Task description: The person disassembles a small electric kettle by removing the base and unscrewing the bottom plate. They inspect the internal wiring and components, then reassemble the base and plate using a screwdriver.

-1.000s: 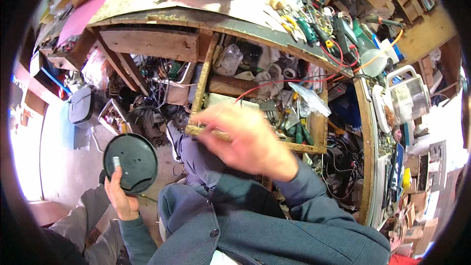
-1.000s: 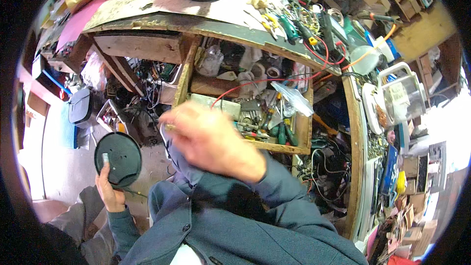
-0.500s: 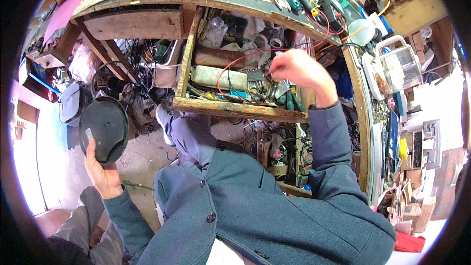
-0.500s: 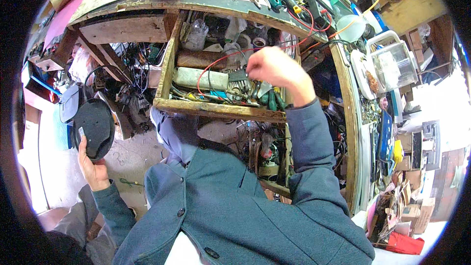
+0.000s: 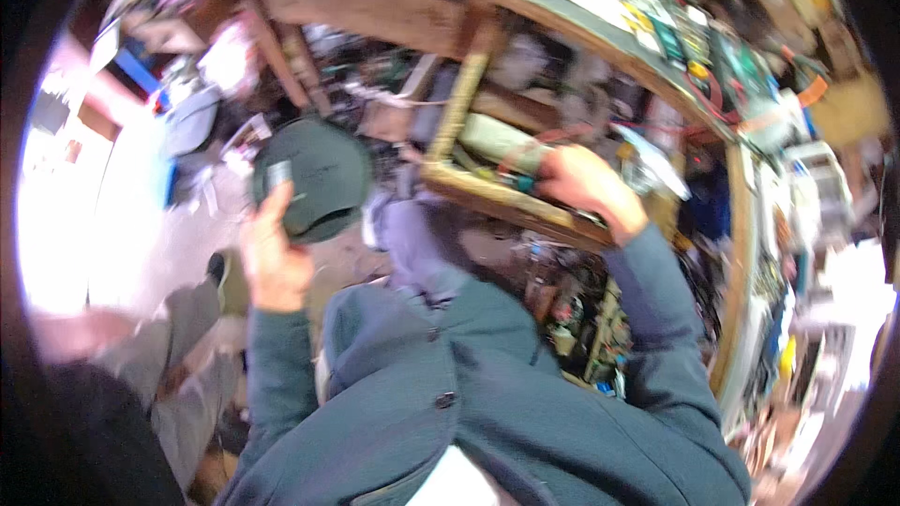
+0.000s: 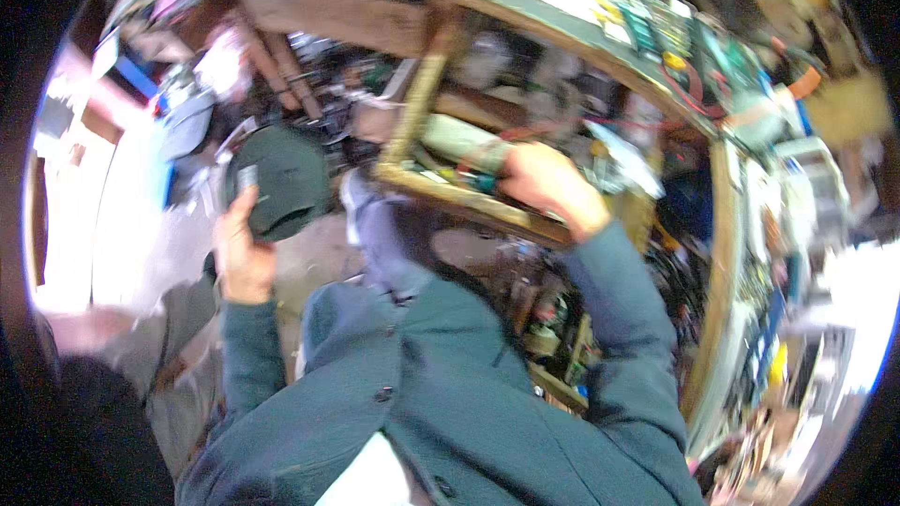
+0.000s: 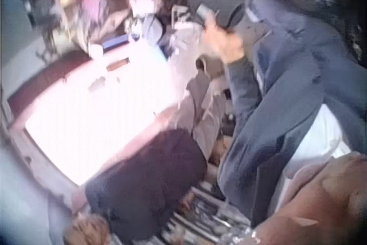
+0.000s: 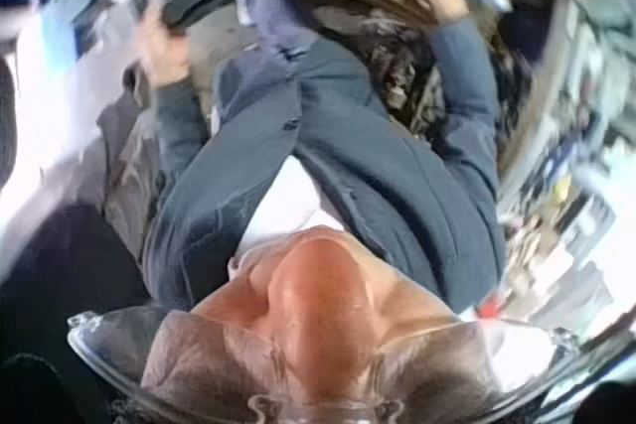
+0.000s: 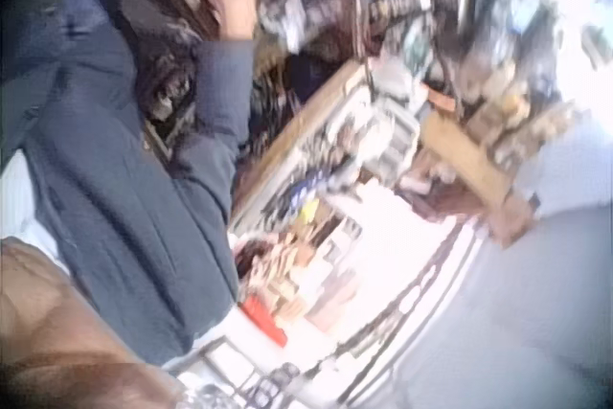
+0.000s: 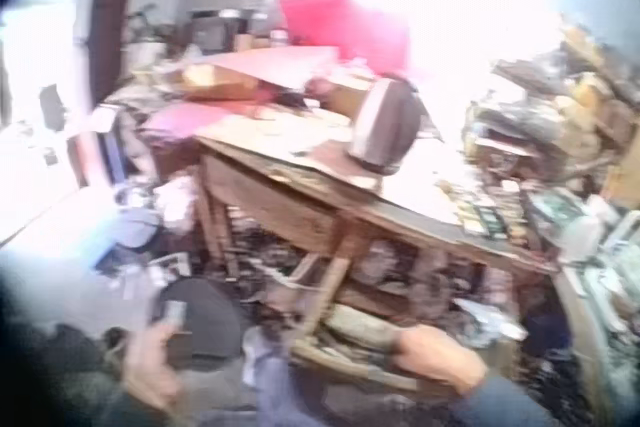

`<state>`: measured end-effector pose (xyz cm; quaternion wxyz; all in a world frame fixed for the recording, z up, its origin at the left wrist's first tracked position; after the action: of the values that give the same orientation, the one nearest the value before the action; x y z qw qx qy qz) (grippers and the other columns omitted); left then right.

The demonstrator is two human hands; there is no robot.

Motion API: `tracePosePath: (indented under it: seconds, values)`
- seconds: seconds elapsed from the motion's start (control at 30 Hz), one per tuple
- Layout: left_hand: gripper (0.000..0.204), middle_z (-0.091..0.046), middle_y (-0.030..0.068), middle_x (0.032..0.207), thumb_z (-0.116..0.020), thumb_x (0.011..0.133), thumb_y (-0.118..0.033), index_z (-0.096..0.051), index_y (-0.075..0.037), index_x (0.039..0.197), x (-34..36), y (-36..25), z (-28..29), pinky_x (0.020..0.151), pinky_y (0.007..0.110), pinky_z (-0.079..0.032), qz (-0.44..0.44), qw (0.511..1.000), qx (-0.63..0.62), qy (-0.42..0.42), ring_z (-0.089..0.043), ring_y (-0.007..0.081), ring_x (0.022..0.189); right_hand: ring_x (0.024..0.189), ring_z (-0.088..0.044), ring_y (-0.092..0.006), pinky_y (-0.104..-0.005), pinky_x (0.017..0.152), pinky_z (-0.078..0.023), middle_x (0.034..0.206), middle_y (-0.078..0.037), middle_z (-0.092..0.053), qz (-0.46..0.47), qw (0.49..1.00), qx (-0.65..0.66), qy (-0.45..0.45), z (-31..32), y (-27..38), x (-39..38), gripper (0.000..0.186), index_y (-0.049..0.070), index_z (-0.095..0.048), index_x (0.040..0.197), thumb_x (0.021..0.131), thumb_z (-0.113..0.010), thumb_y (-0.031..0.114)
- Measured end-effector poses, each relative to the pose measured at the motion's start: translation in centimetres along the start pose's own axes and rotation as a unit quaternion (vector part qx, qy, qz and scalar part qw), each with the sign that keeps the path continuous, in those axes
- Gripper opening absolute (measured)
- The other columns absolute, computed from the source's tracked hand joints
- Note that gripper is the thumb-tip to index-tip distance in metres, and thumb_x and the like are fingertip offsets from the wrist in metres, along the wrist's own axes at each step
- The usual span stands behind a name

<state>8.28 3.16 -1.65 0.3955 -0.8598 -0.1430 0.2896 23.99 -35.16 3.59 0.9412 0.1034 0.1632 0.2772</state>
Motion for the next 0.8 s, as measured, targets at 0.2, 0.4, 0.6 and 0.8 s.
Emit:
tracePosePath:
  seconds: [0.2, 0.4, 0.6, 0.8]
  values:
    - [0.034, -0.072, 0.0085, 0.120, -0.068, 0.097, -0.010, -0.063, -0.002, 0.130, -1.0, 1.1, -2.9, 0.090, 0.036, -0.059, -0.031, 0.998, -0.044, 0.043, -0.071, 0.0192, 0.101, 0.076, -0.072, -0.0310, -0.0412, 0.070, -0.055, 0.079, -0.016, -0.073, -0.072, 0.993, 0.078, -0.043, -0.3, -0.8, -1.5, 0.026, 0.003, -0.074, 0.094, 0.073, -0.082, 0.017]
    - [0.035, -0.071, 0.0071, 0.120, -0.069, 0.097, -0.011, -0.063, -0.002, 0.131, -1.6, 1.0, -3.9, 0.092, 0.035, -0.056, -0.038, 0.998, -0.010, 0.055, -0.070, 0.0171, 0.103, 0.079, -0.070, -0.0334, -0.0410, 0.074, -0.054, 0.083, -0.018, -0.072, -0.086, 0.990, 0.115, -0.009, 1.1, 0.7, -1.6, 0.031, 0.000, -0.074, 0.098, 0.072, -0.077, 0.016]
    - [0.037, -0.071, 0.0080, 0.119, -0.069, 0.096, -0.007, -0.061, -0.001, 0.131, -2.6, 0.1, -4.7, 0.092, 0.035, -0.056, -0.041, 0.997, -0.023, 0.065, -0.069, 0.0171, 0.102, 0.083, -0.066, -0.0408, -0.0496, 0.075, -0.052, 0.082, -0.021, -0.067, -0.024, 0.993, -0.071, -0.095, 5.5, 2.0, -3.1, 0.019, 0.000, -0.067, 0.089, 0.076, -0.072, 0.014]
    - [0.036, -0.071, 0.0091, 0.119, -0.069, 0.096, -0.006, -0.061, 0.000, 0.130, -2.8, 0.4, -5.4, 0.092, 0.035, -0.056, -0.025, 0.996, -0.028, 0.075, -0.069, 0.0178, 0.102, 0.083, -0.067, -0.0370, -0.0474, 0.073, -0.053, 0.084, -0.015, -0.066, -0.031, 0.959, -0.176, -0.219, 11.9, 8.9, -5.7, 0.016, 0.007, -0.070, 0.097, 0.082, -0.071, 0.014]
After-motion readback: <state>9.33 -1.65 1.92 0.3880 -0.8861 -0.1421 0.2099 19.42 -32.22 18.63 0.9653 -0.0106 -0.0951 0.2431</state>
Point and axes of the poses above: each hand's wrist, its own x-axis towards the middle knuckle, its own z-axis out of the back of the hand, y = z × x, the point moved 6 cm from there along x, towards the middle knuckle
